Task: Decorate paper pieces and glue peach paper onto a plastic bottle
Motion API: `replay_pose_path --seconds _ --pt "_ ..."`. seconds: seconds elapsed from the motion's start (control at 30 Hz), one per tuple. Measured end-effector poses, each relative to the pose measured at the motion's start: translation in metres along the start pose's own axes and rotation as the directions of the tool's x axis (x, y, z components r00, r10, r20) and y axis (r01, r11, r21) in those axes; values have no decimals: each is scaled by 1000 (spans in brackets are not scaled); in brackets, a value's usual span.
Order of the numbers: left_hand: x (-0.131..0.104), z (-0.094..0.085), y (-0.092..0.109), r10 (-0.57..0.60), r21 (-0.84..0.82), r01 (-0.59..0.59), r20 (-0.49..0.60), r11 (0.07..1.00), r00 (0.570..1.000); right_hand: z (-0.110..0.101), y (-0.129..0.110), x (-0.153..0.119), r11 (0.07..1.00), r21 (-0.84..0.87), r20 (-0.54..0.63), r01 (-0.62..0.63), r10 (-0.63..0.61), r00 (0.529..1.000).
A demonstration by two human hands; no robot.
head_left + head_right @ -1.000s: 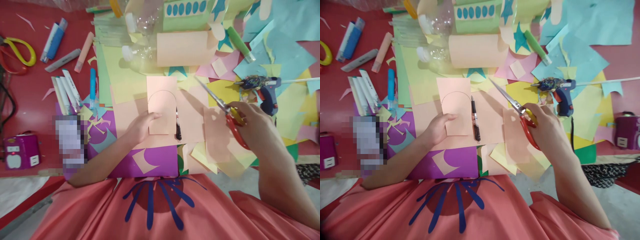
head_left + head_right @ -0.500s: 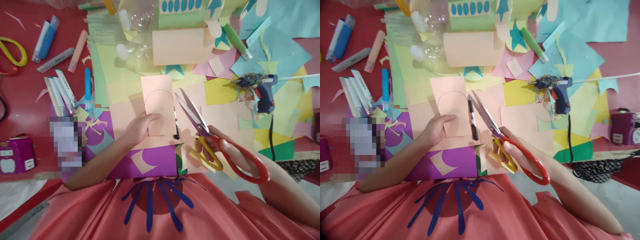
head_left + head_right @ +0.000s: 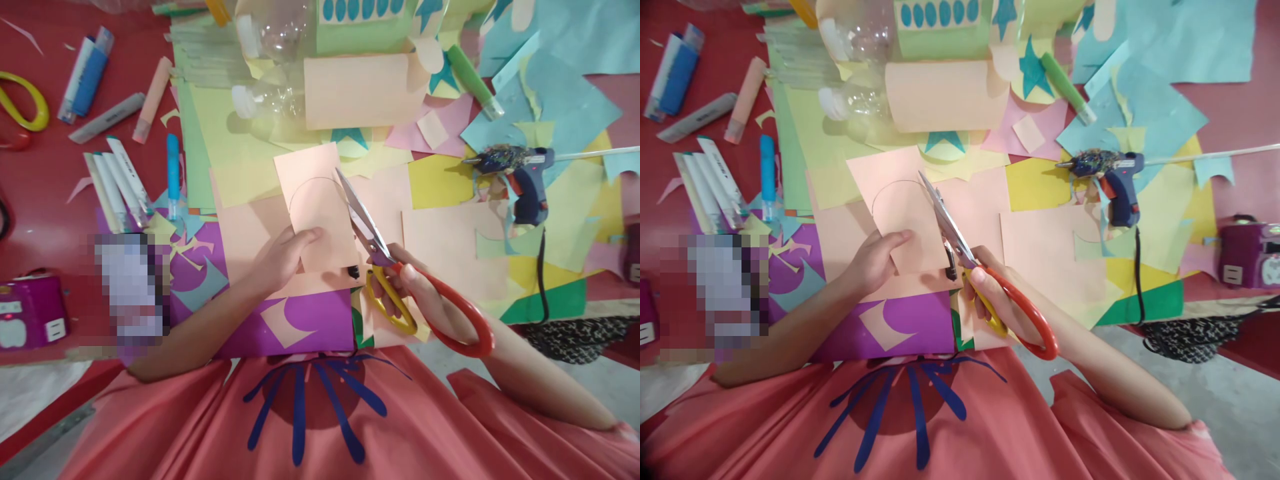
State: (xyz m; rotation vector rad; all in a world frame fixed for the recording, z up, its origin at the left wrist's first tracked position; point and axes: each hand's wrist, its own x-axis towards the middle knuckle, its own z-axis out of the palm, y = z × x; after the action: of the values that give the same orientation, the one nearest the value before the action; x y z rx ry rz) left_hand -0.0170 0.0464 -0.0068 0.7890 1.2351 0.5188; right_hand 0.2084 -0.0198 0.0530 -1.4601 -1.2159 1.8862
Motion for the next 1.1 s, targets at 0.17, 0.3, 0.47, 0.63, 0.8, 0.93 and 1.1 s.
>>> replay_pose_path --seconds 0.17,0.3,0.47,0.63,0.8,0.93,1.1 --pt "-3 6 9 -18 -62 20 33 998 999 2 -1 4 998 45 11 -45 44 999" --pt "-5 11 15 2 -148 6 49 989 999 2 -1 1 998 2 6 -61 61 998" --pt "-10 15 15 -4 -171 22 105 985 994 3 0 0 999 -15 -3 -50 50 999" --pt "-12 16 8 43 -168 -16 160 986 986 4 4 1 999 0 -6 -50 50 999" --pt "-14 15 7 40 -128 -19 158 992 987 7 -1 1 998 -4 -21 -61 61 998" --pt "-15 13 9 17 -97 -4 128 995 992 10 -3 2 999 14 -56 -36 37 998" --pt "-15 12 10 31 -124 -14 137 992 990 10 -2 2 1000 15 -49 -14 14 999"
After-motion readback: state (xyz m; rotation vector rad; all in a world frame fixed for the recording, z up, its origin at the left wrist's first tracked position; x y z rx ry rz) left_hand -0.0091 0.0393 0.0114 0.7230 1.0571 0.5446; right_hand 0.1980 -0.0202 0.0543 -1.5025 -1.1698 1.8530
